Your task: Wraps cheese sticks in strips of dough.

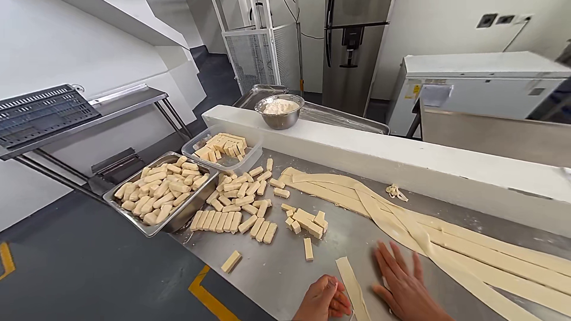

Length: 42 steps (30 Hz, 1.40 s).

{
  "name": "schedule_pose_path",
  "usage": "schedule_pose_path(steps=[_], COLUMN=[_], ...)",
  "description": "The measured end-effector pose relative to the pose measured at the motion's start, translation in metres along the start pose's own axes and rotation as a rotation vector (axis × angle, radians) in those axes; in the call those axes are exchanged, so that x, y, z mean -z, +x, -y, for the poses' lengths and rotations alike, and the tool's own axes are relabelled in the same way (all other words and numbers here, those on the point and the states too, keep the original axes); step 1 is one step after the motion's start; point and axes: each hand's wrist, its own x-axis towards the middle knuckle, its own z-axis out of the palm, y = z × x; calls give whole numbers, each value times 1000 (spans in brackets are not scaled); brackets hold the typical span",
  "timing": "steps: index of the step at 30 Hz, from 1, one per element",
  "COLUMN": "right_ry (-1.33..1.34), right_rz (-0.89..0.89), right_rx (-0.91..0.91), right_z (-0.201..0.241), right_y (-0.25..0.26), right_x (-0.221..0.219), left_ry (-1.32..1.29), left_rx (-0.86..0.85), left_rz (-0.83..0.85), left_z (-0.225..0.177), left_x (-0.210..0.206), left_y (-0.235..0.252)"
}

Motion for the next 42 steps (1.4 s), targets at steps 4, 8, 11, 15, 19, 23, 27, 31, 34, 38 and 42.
schedule_pose_path(steps=[4, 8, 11, 15, 19, 23, 27, 31, 34, 38, 42], right_ry=[50, 86, 57, 109, 140, 231, 366, 630, 787, 1225, 1678], right_rz=[148, -5, -64, 85, 88, -70, -155, -7, -4, 146, 192], right_rx=[89, 102, 138, 162, 113, 88, 31, -240, -315, -476, -583], right_z=[11, 18, 8, -19, -16, 8, 20, 28, 53, 111, 146], right_y=[104, 154, 96, -28, -56, -30, -18, 2, 56, 161, 202], right_x=[-27, -49, -43, 5, 38, 49, 44, 38, 38, 44, 56], left_ry=[58, 463, 884, 1201, 1463, 1333, 921, 707, 931, 1015, 633], left_rx=[-18, -232, -571, -681, -354, -500, -553, -451, -193, -45, -161], left_rz=[40, 149, 347, 572, 628, 649, 598, 483, 454, 515, 446], left_z=[-3, -8, 3, 21, 0, -2, -18, -28, -30, -29, -42], left_x=[-19, -25, -30, -37, -40, -26, 1, 28, 38, 37, 50], left_y=[15, 22, 29, 44, 43, 25, 9, -2, -9, -9, -24])
